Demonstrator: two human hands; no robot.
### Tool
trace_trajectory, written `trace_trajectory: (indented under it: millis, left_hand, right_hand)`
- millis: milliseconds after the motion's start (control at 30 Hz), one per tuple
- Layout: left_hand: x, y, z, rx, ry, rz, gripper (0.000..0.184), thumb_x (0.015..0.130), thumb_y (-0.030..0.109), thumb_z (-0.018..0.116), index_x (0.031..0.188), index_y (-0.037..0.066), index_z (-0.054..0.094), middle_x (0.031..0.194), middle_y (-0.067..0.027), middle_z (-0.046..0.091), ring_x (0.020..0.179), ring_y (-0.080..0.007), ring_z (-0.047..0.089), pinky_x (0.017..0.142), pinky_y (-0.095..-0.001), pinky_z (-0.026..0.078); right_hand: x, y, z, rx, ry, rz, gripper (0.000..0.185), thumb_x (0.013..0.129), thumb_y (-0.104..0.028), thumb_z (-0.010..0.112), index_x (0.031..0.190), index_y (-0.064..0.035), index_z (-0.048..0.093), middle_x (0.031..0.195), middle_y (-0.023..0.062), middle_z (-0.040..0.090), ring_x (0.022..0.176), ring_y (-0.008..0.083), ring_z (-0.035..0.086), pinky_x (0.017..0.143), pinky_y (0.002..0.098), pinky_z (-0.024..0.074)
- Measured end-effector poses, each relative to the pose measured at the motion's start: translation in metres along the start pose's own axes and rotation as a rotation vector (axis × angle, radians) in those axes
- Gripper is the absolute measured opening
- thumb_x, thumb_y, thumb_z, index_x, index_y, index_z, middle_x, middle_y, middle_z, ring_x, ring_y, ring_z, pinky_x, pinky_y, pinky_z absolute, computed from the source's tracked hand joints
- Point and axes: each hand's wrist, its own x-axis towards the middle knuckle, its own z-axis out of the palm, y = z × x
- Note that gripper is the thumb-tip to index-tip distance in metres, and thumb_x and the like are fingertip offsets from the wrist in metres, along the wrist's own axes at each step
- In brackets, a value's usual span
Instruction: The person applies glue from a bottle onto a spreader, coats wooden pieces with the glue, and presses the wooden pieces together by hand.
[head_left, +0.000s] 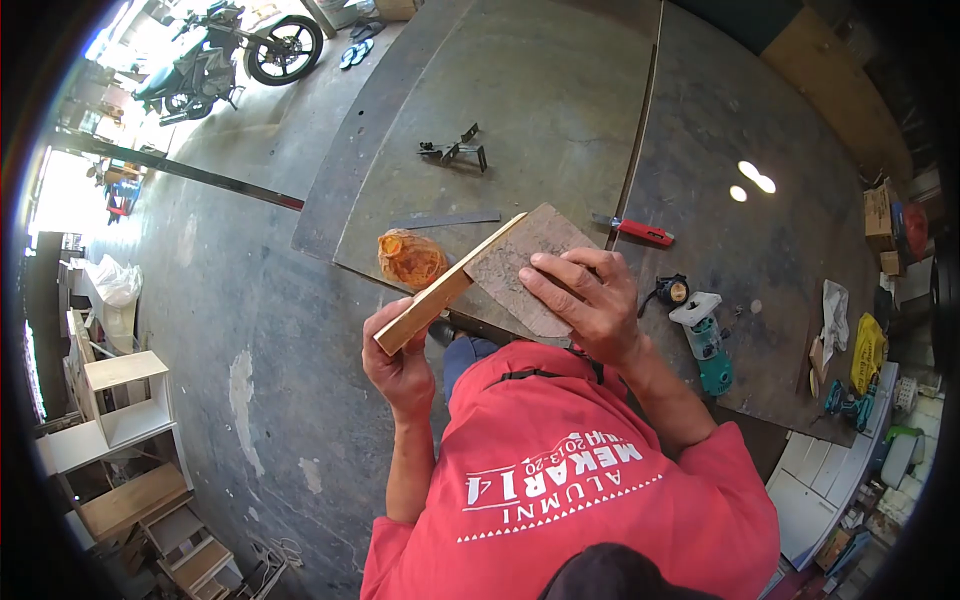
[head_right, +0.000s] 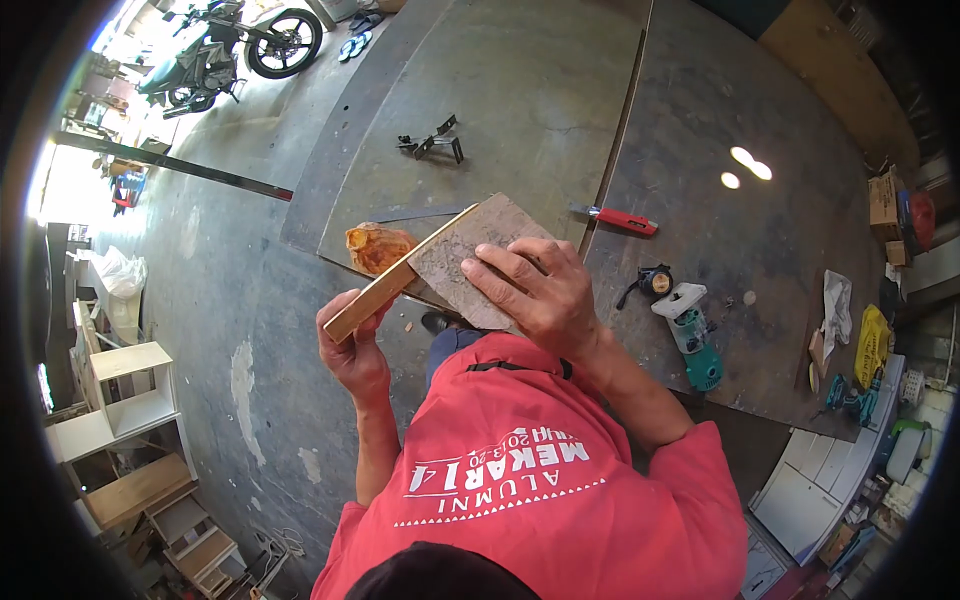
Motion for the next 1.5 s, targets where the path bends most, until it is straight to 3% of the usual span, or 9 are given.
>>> trace_trajectory:
  millis: [200, 267, 567, 667, 800, 867, 1167, 1367, 1500]
  left_hand:
    - [0.001, 0.005, 0.000, 0.102, -0.007, 0.051, 0.029, 0.100, 0.006, 0.069, 0.126, -0.002, 0.059, 0.119, -0.0107, 0.064, 0.106, -0.0216, 0.068, 0.095, -0.0428, 0.064]
    - [0.002, 0.009, 0.003, -0.026, 0.055, 0.008, 0.026, 0.096, -0.007, 0.066, 0.122, -0.001, 0.063, 0.115, -0.0098, 0.068, 0.107, -0.0176, 0.067, 0.095, -0.0313, 0.057]
    - [0.013, 0.014, 0.020, -0.175, 0.072, -0.100, 0.027, 0.099, -0.006, 0.065, 0.125, -0.003, 0.061, 0.117, -0.0102, 0.068, 0.109, -0.0188, 0.068, 0.098, -0.0347, 0.058]
    - [0.010, 0.005, 0.018, 0.021, -0.001, -0.031, 0.025, 0.103, 0.003, 0.064, 0.127, -0.001, 0.060, 0.122, -0.0087, 0.067, 0.107, -0.0176, 0.068, 0.093, -0.0319, 0.060]
    - [0.013, 0.016, 0.025, 0.129, -0.038, 0.050, 0.030, 0.098, -0.009, 0.062, 0.126, 0.000, 0.063, 0.115, -0.0052, 0.070, 0.105, -0.0116, 0.067, 0.090, -0.0251, 0.054]
    - [0.014, 0.018, 0.027, 0.078, 0.018, 0.005, 0.032, 0.091, -0.011, 0.069, 0.121, -0.001, 0.068, 0.112, -0.0082, 0.074, 0.104, -0.0141, 0.069, 0.093, -0.0287, 0.053]
    - [0.022, 0.017, 0.023, 0.191, -0.016, 0.069, 0.034, 0.094, -0.013, 0.059, 0.125, 0.000, 0.065, 0.110, -0.0063, 0.072, 0.106, -0.0125, 0.068, 0.093, -0.0271, 0.053]
    - [0.027, 0.019, 0.034, 0.262, -0.058, 0.145, 0.036, 0.089, -0.004, 0.074, 0.124, 0.001, 0.067, 0.107, -0.0094, 0.078, 0.095, -0.0147, 0.075, 0.084, -0.0284, 0.058]
    - [0.030, 0.024, 0.038, 0.279, -0.051, 0.150, 0.036, 0.089, -0.002, 0.074, 0.124, 0.001, 0.068, 0.107, -0.0111, 0.078, 0.095, -0.0164, 0.076, 0.085, -0.0293, 0.058]
  right_hand:
    - [0.005, -0.006, 0.004, 0.021, 0.028, 0.044, 0.037, 0.082, -0.022, 0.074, 0.119, -0.0178, 0.078, 0.121, -0.0032, 0.072, 0.100, 0.0190, 0.062, 0.080, 0.0356, 0.0479]
    - [0.005, -0.006, 0.004, 0.040, 0.017, 0.040, 0.037, 0.082, -0.021, 0.074, 0.119, -0.0177, 0.078, 0.121, -0.0030, 0.072, 0.100, 0.0190, 0.062, 0.080, 0.0356, 0.0479]
    - [0.004, -0.015, -0.020, 0.125, -0.097, -0.042, 0.039, 0.078, -0.021, 0.074, 0.117, -0.0173, 0.078, 0.116, -0.0028, 0.073, 0.098, 0.0186, 0.062, 0.078, 0.0339, 0.0466]
    - [0.016, -0.024, -0.023, 0.107, 0.001, -0.026, 0.039, 0.079, -0.023, 0.073, 0.118, -0.0172, 0.078, 0.118, -0.0025, 0.073, 0.097, 0.0187, 0.063, 0.078, 0.0341, 0.0467]
    - [0.024, -0.030, -0.014, 0.110, -0.005, -0.034, 0.042, 0.079, -0.023, 0.074, 0.120, -0.0173, 0.078, 0.122, -0.0025, 0.072, 0.097, 0.0184, 0.063, 0.079, 0.0346, 0.0472]
    - [0.025, -0.031, -0.009, 0.115, -0.007, -0.036, 0.042, 0.079, -0.023, 0.074, 0.121, -0.0172, 0.078, 0.123, -0.0026, 0.072, 0.097, 0.0184, 0.063, 0.079, 0.0348, 0.0474]
    - [0.028, -0.030, -0.023, 0.226, -0.069, -0.022, 0.043, 0.078, -0.025, 0.076, 0.120, -0.0165, 0.077, 0.121, -0.0032, 0.073, 0.096, 0.0180, 0.063, 0.079, 0.0345, 0.0467]
    - [0.035, -0.041, -0.022, 0.191, 0.060, -0.055, 0.042, 0.078, -0.025, 0.075, 0.119, -0.0172, 0.078, 0.121, -0.0017, 0.073, 0.093, 0.0175, 0.064, 0.077, 0.0328, 0.0465]
    - [0.033, -0.041, -0.020, 0.183, 0.060, -0.084, 0.042, 0.077, -0.024, 0.075, 0.119, -0.0177, 0.078, 0.121, -0.0018, 0.073, 0.094, 0.0174, 0.064, 0.077, 0.0326, 0.0465]
